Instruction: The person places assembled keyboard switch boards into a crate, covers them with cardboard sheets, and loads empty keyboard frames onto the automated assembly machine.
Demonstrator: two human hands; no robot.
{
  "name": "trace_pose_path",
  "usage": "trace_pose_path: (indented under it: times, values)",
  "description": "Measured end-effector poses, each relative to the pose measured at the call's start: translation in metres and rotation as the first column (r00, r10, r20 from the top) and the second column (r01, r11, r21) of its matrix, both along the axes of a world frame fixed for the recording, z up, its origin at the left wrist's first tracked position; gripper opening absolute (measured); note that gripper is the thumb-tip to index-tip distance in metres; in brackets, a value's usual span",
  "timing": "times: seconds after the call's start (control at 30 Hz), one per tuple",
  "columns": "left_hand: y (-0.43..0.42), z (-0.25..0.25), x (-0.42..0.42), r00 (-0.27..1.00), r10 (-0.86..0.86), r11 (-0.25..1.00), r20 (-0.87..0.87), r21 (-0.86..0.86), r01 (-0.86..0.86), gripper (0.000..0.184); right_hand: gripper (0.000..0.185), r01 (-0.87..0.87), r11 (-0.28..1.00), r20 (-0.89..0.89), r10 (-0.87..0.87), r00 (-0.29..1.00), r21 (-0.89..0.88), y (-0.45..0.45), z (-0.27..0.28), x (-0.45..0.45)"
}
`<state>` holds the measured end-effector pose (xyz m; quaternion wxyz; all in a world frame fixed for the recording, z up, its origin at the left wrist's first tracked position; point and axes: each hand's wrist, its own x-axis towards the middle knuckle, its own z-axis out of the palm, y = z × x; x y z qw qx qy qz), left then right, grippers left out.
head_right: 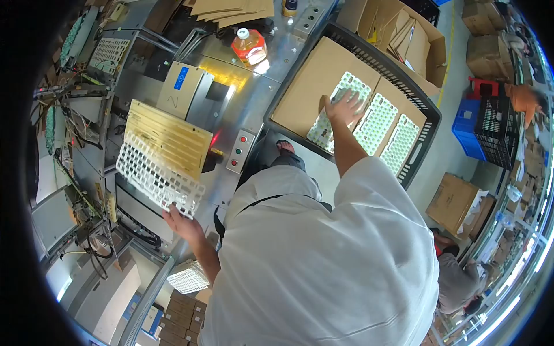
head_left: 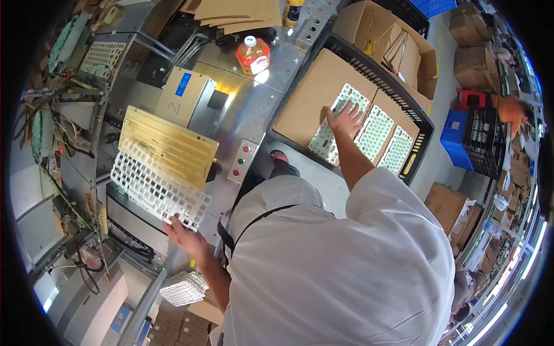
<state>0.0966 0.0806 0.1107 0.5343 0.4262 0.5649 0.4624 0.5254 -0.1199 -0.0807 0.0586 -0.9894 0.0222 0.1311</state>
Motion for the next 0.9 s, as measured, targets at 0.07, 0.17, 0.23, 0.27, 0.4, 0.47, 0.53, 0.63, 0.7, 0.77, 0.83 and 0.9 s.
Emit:
trace_pose_path:
  times: [0.07,0.17,0.23,0.27,0.4,0.47,0.53,0.63,0.7,0.77,0.83,0.9]
  values:
    - [0.01,-0.013,0.003,0.998,-0.021,0.999,-0.053,0.026,0.023,0.032,0.098,-0.19,0.982,-0.081,0.187,0.979,-0.024,0.012,-0.002,0.005]
    - [0.013,-0.022,0.021,0.995,-0.049,0.998,-0.083,0.038,0.052,0.031,0.091,-0.408,0.912,-0.178,0.395,0.901,-0.039,0.028,-0.027,0.009]
    - [0.015,-0.02,0.035,0.99,-0.117,0.993,-0.074,-0.005,0.117,0.031,0.089,-0.364,0.931,-0.146,0.358,0.922,-0.01,0.036,-0.047,0.014]
    - [0.012,-0.018,0.044,0.976,-0.118,0.993,-0.182,-0.014,0.117,0.031,0.089,-0.37,0.929,-0.142,0.365,0.92,-0.003,0.032,-0.054,0.018]
    - [0.016,-0.049,0.03,0.935,-0.122,0.987,-0.332,0.058,0.149,0.031,0.06,-0.4,0.91,-0.045,0.406,0.913,0.109,0.026,-0.03,0.021]
    - [0.018,-0.044,0.029,0.925,-0.153,0.982,-0.349,0.056,0.183,0.03,0.065,-0.319,0.948,-0.082,0.318,0.945,-0.003,0.014,-0.027,0.017]
    - [0.021,-0.038,0.033,0.987,-0.11,0.993,-0.114,-0.045,0.106,0.027,0.068,-0.417,0.895,0.059,0.43,0.901,-0.159,0.003,-0.055,0.007]
    - [0.025,-0.053,0.027,0.995,-0.092,0.996,-0.03,0.011,0.092,0.022,0.064,-0.513,0.858,0.352,0.472,0.808,0.028,0.044,-0.026,-0.017]
    - [0.026,-0.051,0.032,0.994,-0.073,0.982,-0.08,0.168,0.086,0.021,0.059,-0.617,0.773,0.55,0.455,0.7,0.146,0.088,0.006,-0.027]
    - [0.032,-0.043,0.04,0.978,-0.014,0.999,0.207,0.048,0.005,0.02,0.053,-0.832,0.365,0.745,0.386,0.544,0.418,0.148,0.048,-0.05]
    - [0.045,-0.026,0.047,0.986,0.007,0.997,0.168,-0.071,0.005,0.02,0.049,-0.838,0.08,0.734,0.442,0.515,0.54,0.216,0.117,-0.087]
    - [0.056,-0.028,0.047,0.982,-0.043,0.986,0.184,-0.154,0.072,0.019,0.051,-0.871,-0.073,0.767,0.514,0.384,0.485,0.272,0.159,-0.131]
